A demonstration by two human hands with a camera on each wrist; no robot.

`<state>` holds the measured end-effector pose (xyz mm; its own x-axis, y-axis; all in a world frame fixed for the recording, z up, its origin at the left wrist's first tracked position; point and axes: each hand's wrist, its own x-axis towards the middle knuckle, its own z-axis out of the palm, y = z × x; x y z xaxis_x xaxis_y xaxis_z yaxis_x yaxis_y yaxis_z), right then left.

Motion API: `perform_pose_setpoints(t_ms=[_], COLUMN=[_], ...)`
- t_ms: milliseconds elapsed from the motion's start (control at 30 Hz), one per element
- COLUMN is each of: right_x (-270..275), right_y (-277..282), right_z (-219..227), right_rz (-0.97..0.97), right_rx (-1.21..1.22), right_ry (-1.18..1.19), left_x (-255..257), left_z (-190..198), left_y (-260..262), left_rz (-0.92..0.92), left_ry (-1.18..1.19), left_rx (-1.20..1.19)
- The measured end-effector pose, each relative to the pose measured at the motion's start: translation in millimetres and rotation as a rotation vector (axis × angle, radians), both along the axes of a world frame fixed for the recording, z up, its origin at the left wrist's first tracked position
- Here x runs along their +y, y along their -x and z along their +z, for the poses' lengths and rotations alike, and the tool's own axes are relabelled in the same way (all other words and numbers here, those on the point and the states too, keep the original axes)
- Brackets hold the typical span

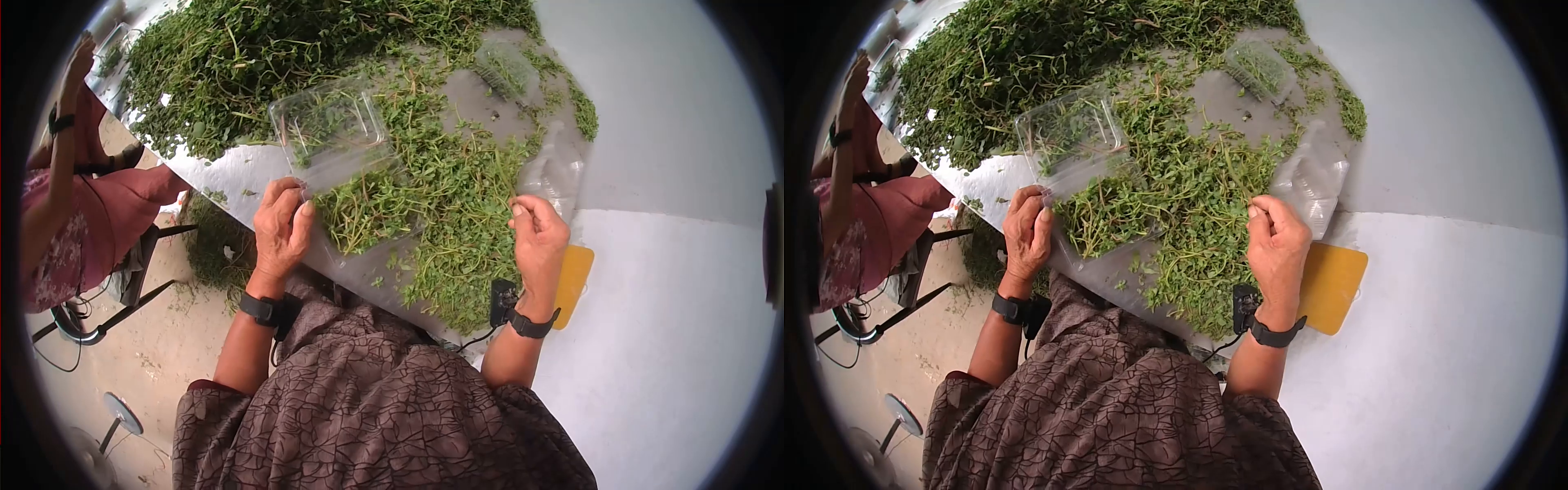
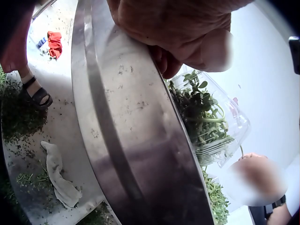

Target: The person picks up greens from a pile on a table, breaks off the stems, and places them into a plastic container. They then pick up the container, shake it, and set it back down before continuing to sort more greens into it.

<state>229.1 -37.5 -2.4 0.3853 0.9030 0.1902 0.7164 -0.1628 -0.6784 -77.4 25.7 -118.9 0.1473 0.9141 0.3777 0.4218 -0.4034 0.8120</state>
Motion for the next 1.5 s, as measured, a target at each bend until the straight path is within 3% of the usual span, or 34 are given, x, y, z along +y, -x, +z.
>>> perform_pose_setpoints(t_ms=[133,200,333,400,433,500,533,600,633,767,900,967,1200,1267,1400,1433,1500], right_x=[1.7,-3.1,-25.9,-34.7,-37.0,-38.7,-40.8,-42.6,-41.5,-31.3,-14.8,-10.4,-2.4,-4.3,-9.3,-9.4,-7.7], right_y=[13.2,16.5,-14.1,-45.7,-55.0,-64.5,-65.4,-65.9,-62.5,-27.7,-17.0,-24.3,-31.0,-31.4,-24.0,-22.3,-17.1], right_z=[6.5,16.0,45.7,58.0,65.7,79.3,76.9,63.8,55.6,18.3,-2.3,-20.3,-17.1,-10.0,4.5,3.5,0.1], right_rz=[0.116,0.106,-0.017,-0.100,-0.114,-0.318,-0.323,-0.437,-0.430,-0.230,-0.115,-0.042,-0.034,-0.172,-0.212,-0.209,-0.143], right_rx=[-0.034,0.147,0.258,0.558,0.547,0.929,0.927,0.712,0.521,-0.013,-0.184,-0.591,-0.573,-0.101,0.070,0.070,-0.179], right_ry=[-0.044,0.026,-0.056,-0.601,-0.604,-1.041,-1.046,-0.795,-0.558,0.141,0.298,0.238,0.276,0.088,0.166,0.167,0.390], left_x=[0.0,-0.7,-0.6,-0.9,-0.9,-1.5,-1.3,-1.4,-1.9,-1.3,-0.1,-0.5,-0.9,-0.9,-1.5,-1.4,-0.4], left_z=[4.6,4.2,2.4,-0.3,0.6,0.6,-0.2,0.0,0.5,0.5,-2.0,0.6,-1.7,-1.3,-1.2,-1.0,-0.1], left_y=[-1.5,0.1,-0.6,-1.7,-2.1,-1.9,-1.7,-1.9,-1.8,-2.3,-1.0,-1.7,1.1,-1.0,-2.2,-1.9,-1.4], left_rz=[0.004,0.006,0.013,0.030,0.026,0.015,0.019,0.026,0.024,0.030,0.020,0.017,-0.009,0.012,0.025,0.020,0.019], left_ry=[0.014,0.028,0.024,0.020,0.019,0.017,0.016,0.016,0.036,0.027,-0.001,0.006,0.039,0.013,-0.004,-0.007,-0.011], left_rx=[-0.028,-0.019,0.006,-0.006,0.004,0.016,0.030,0.048,0.047,0.039,0.052,0.039,0.053,0.034,0.036,0.035,0.034])
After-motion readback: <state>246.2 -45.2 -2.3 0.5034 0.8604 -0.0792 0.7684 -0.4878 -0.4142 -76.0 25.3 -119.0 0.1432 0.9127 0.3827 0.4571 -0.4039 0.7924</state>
